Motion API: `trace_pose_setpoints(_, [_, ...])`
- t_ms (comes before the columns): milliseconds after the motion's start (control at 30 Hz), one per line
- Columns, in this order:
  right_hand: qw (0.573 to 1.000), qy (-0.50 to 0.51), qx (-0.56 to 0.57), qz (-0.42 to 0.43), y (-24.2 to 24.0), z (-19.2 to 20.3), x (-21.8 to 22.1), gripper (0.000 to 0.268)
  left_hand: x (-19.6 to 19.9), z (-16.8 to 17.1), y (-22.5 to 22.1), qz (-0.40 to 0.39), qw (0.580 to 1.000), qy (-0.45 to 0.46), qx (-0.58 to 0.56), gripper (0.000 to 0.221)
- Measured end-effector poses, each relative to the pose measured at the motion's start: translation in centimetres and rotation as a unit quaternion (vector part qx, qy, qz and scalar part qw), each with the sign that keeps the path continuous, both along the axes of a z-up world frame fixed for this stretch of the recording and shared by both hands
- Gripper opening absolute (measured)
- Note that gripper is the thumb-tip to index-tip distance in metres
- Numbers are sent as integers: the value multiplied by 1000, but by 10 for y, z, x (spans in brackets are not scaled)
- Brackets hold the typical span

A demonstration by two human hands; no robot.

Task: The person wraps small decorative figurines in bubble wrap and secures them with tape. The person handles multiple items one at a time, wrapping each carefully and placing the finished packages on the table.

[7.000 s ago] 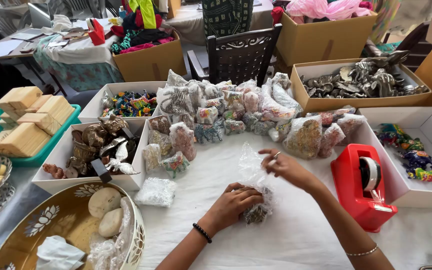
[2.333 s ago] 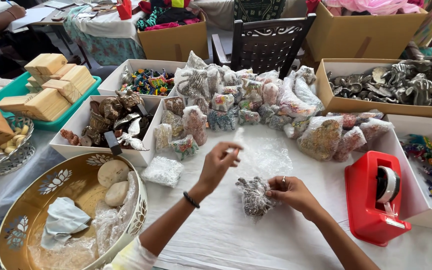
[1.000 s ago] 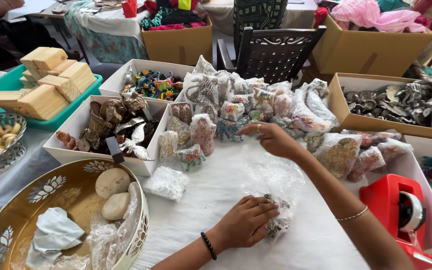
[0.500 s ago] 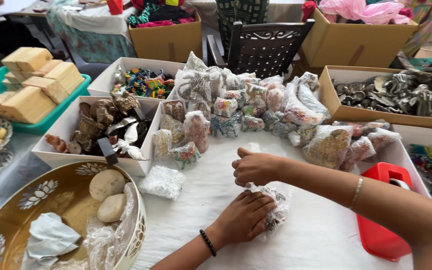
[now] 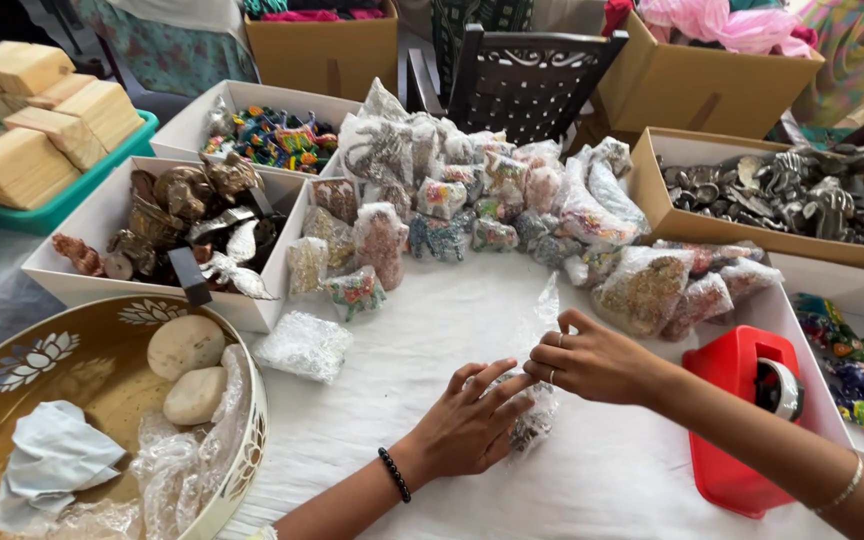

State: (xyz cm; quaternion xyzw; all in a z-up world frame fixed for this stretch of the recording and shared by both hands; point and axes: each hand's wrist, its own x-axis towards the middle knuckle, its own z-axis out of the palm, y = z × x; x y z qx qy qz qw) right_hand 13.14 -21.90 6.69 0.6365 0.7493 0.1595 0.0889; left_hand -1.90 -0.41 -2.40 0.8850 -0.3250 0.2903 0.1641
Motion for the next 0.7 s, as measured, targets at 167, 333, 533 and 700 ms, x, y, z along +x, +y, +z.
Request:
trace_pose_setpoints(167, [990,-10,135,-40,-22,-18,-26,25,0,-1,-3,-11,1000,6,2,38])
trace_pose_setpoints(333, [968,40,222,-113,-32,-58,-64,19,0,5,-4,-10,1000,-4,-15,36])
trace_pose_setpoints(533, [941,100,263,-189,-26,-56,-105,25,3,1,-1,-25,998,55,12,26])
trace_pose_setpoints(700, [925,135,259,-244,-35,-52,-97,34,8,-11,-1,-72,995,33,-52,31])
